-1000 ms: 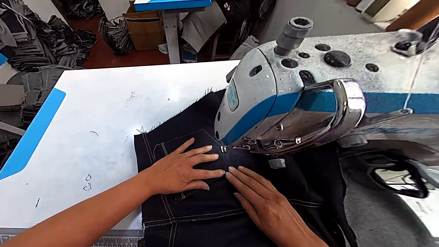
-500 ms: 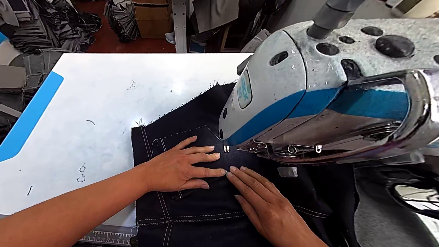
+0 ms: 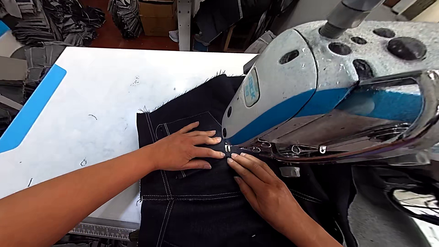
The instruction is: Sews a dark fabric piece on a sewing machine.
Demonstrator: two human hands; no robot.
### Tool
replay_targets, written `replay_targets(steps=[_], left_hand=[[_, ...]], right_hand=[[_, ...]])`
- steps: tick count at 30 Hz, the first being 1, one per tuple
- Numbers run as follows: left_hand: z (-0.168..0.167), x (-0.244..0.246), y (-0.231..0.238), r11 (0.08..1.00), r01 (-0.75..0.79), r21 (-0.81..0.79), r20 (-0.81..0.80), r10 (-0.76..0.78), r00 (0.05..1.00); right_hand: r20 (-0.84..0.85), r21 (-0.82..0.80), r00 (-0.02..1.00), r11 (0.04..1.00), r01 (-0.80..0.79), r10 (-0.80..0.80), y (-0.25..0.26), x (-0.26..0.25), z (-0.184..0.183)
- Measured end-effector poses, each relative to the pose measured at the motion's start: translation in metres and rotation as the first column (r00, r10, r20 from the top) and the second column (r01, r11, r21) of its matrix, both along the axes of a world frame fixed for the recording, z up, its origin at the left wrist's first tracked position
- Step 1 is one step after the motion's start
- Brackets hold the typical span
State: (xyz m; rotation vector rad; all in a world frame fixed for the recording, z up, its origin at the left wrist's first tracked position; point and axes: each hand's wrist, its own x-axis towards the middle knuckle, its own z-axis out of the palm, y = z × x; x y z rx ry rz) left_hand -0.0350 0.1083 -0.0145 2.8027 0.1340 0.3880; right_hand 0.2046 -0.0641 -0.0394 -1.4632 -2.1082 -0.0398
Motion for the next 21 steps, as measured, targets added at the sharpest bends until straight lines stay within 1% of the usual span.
replay_targets(steps=[5, 11, 16, 18, 21], left_hand=[[0.003, 0.005, 0.012, 1.000, 0.000, -0.001, -0.025, 0.000, 1.000], [0.003, 0.006, 0.015, 1.000, -0.008, 0.028, 0.009, 0.008, 1.000], [0.003, 0.006, 0.016, 0.999, -0.009, 0.039, 0.027, 0.007, 1.000], [0.003, 0.006, 0.016, 0.999, -0.010, 0.051, 0.029, 0.009, 1.000], [0.003, 0.006, 0.017, 0.998, -0.008, 0.064, 0.028, 0.006, 1.000]], right_hand=[[-0.068, 0.029, 0.998, 1.000, 0.010, -0.008, 0.010, 0.003, 0.004], [-0.070, 0.035, 0.997, 0.999, 0.035, -0.033, 0.014, 0.003, 0.005], [-0.086, 0.032, 0.996, 0.999, 0.019, -0.016, 0.016, 0.004, 0.005], [-0.156, 0.043, 0.988, 0.999, 0.009, -0.003, 0.017, 0.006, 0.006], [-0.274, 0.037, 0.960, 0.997, 0.065, -0.052, 0.017, 0.009, 0.013]])
